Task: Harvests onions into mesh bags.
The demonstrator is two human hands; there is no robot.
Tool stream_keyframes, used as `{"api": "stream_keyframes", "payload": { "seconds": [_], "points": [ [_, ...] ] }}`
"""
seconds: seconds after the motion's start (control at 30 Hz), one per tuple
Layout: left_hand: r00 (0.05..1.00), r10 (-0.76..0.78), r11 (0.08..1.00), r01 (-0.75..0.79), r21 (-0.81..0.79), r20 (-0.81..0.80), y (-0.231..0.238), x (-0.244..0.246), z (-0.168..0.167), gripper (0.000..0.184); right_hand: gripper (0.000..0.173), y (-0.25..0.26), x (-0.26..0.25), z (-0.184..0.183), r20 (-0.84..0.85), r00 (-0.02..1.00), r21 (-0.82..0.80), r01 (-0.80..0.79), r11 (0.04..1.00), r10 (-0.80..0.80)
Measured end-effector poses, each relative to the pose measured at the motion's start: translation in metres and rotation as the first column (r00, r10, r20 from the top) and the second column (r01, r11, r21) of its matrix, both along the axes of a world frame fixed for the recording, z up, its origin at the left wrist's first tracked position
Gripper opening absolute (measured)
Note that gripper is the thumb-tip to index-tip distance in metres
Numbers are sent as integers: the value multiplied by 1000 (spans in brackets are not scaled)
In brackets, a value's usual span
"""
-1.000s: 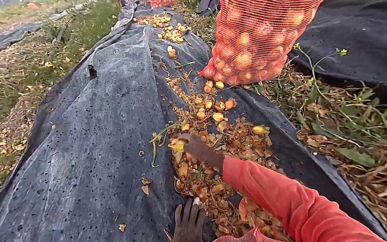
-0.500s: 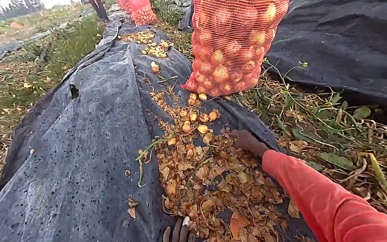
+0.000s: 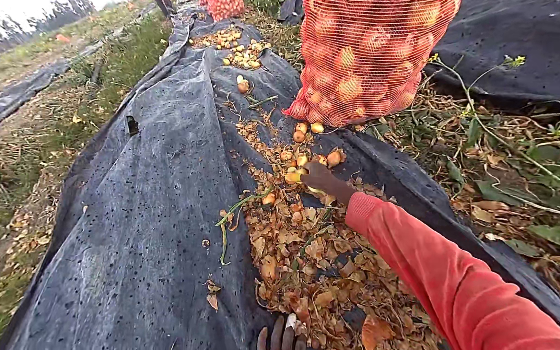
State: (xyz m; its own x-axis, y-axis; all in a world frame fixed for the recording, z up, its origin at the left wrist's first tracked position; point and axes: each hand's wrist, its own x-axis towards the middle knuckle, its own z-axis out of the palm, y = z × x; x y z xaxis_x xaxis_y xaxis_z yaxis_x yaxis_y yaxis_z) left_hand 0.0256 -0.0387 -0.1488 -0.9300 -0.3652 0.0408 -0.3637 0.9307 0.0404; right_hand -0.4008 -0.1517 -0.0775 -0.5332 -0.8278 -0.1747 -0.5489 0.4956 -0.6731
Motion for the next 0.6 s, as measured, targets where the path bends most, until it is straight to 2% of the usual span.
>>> {"api": "stream_keyframes", "payload": {
  "seconds": [0.07,0.1,0.2,0.33,0.37,0.43,0.5,0.53,0.57,0.6],
  "points": [
    [1000,-6,1000,6,-6,2,-1,0,1,101,30,-23,14,14,64,997,-70,-38,997,42],
    [1000,-9,1000,9,-12,1,-1,1,2,100,31,-36,19,14,28,997,-21,-77,997,78],
    [1000,-8,1000,8,-22,-10,-1,1,1,99,38,-58,29,3,-116,959,309,-211,927,258],
    [1000,20,996,-20,87,-5,2,-1,6,94,37,-61,20,-13,-139,926,352,-285,891,351],
    [1000,23,996,-22,88,-4,3,-1,6,93,35,-59,15,-11,-153,920,336,-295,894,361],
    [1000,21,995,-23,98,14,3,-2,6,94,30,-46,8,1,-134,951,194,-251,948,279],
    [999,22,994,-25,109,35,4,-2,6,95,24,-18,19,22,10,980,-1,-201,980,201],
    [999,23,993,-27,114,39,5,-2,6,95,21,3,33,34,124,954,-60,-268,962,273],
    [999,22,993,-27,114,41,5,-2,6,95,22,29,52,44,260,869,-104,-409,907,422],
    [999,19,994,-23,106,31,4,-2,6,95,27,49,74,53,380,717,-131,-584,802,584]
  ]
}}
